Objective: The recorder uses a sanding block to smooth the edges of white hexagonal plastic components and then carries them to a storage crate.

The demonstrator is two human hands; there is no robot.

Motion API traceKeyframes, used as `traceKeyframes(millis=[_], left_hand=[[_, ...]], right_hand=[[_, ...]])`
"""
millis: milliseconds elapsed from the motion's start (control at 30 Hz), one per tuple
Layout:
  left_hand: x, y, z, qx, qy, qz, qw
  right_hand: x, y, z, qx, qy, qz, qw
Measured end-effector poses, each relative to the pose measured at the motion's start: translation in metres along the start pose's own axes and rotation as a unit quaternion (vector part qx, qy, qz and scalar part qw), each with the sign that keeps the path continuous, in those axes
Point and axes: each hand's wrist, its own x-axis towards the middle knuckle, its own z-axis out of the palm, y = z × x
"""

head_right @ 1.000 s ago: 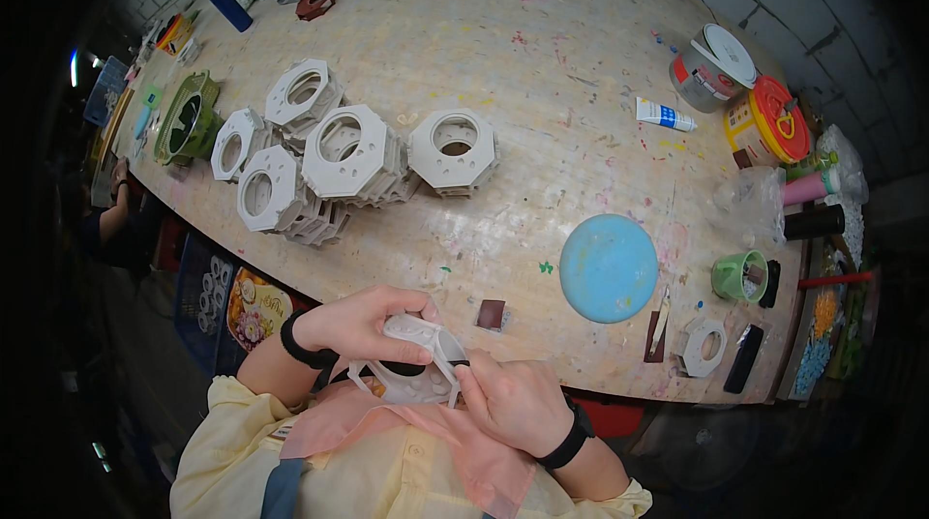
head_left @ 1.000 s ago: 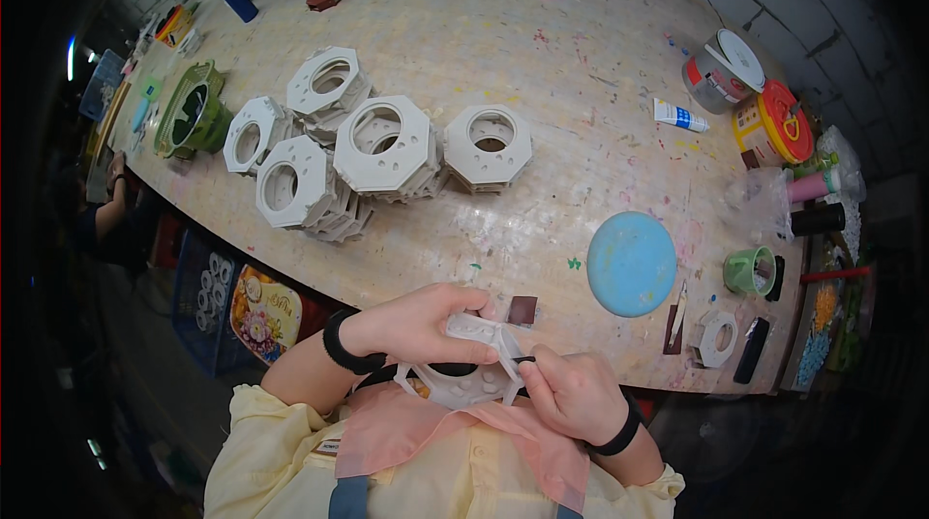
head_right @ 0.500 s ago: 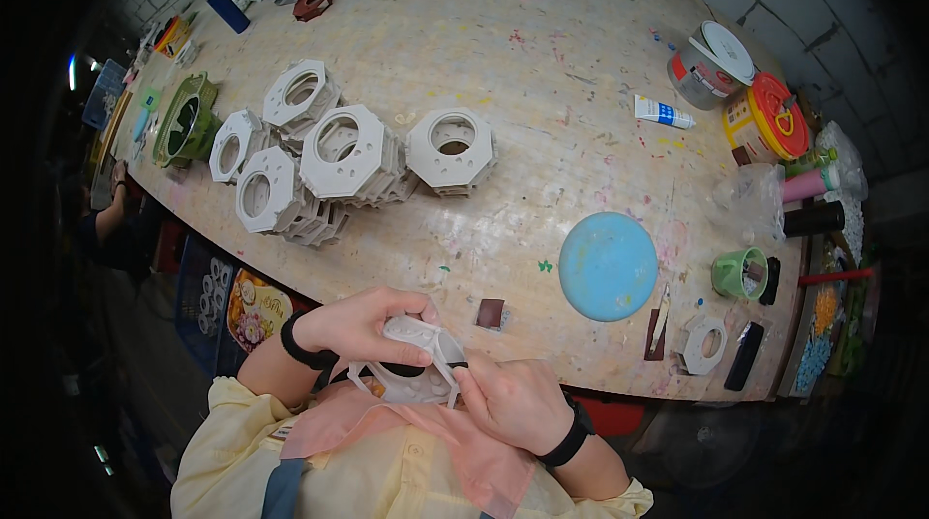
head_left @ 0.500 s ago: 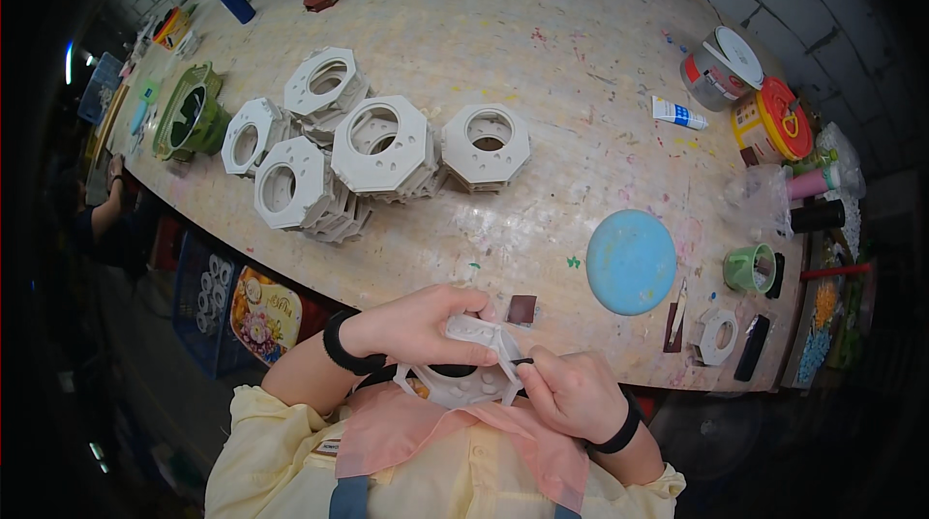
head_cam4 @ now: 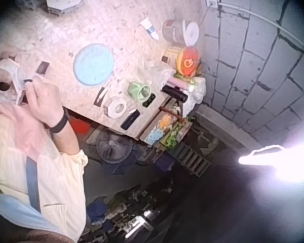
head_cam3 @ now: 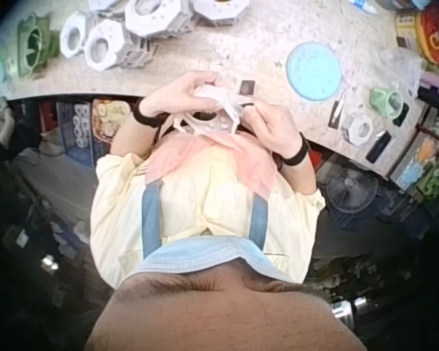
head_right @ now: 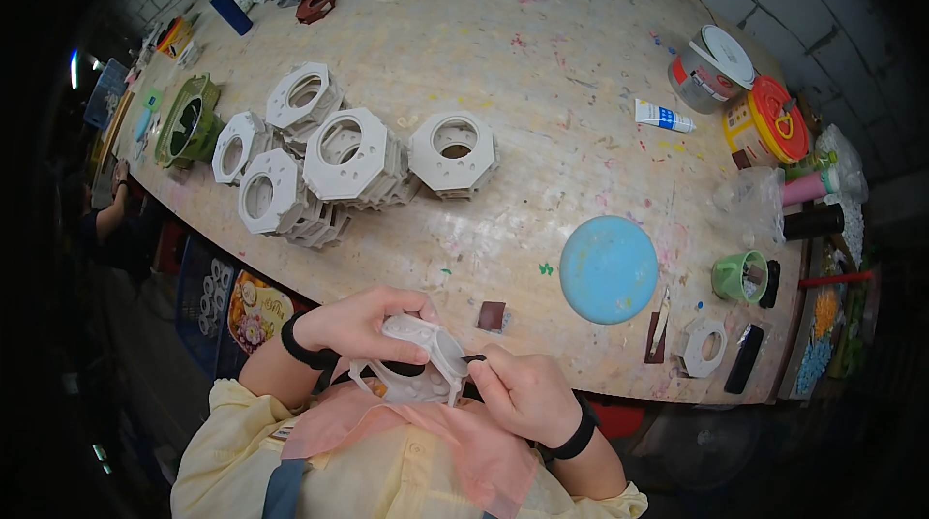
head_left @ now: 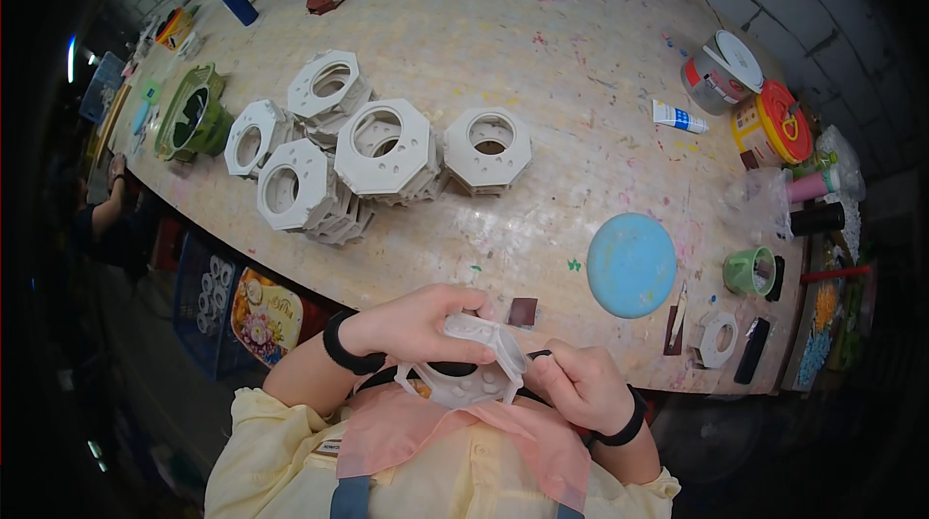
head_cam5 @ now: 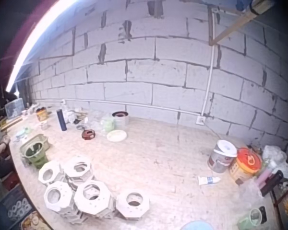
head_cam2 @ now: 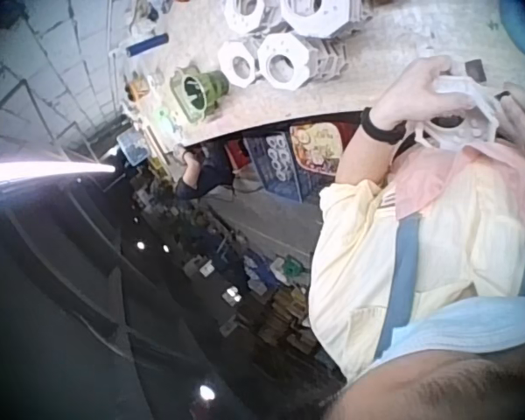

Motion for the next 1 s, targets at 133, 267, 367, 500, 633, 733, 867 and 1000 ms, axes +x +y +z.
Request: traceKeyframes(millis=[133, 267, 367, 500, 633, 733, 867, 1000], left_hand=[[0.0, 0.001, -0.001, 0.004, -0.005, -0.008, 1.0], [0.0, 0.001, -0.001, 0.004, -0.006, -0.018, 1.0], [0.001, 0.0, -0.001, -0.001, -0.006, -0.01, 1.0], [0.002, -0.002, -0.001, 0.0, -0.006, 0.0, 1.0], [0.002, -0.001, -0.001, -0.012, -0.01, -0.011, 1.0], [0.002, 0.0, -0.001, -0.019, -0.011, -0.004, 1.0], [0.002, 0.001, 0.0, -0.024, -0.002, 0.001, 1.0], [0.003, 0.002, -0.001, -0.012, -0.002, 0.0, 1.0]], right_hand=[[0.0, 0.001, 0.003, -0.002, 0.007, -0.004, 1.0], [0.001, -0.002, 0.005, -0.018, 0.007, -0.019, 1.0], [0.002, -0.005, 0.005, -0.05, -0.002, -0.025, 0.998], [0.002, -0.008, 0.005, -0.085, 0.011, -0.037, 0.996], [0.003, -0.01, 0.005, -0.117, 0.014, -0.051, 0.992], [0.003, -0.012, 0.004, -0.134, 0.007, -0.045, 0.99], [0.004, -0.014, 0.004, -0.14, 0.009, -0.051, 0.989], [0.003, -0.015, 0.005, -0.171, 0.01, -0.058, 0.984]])
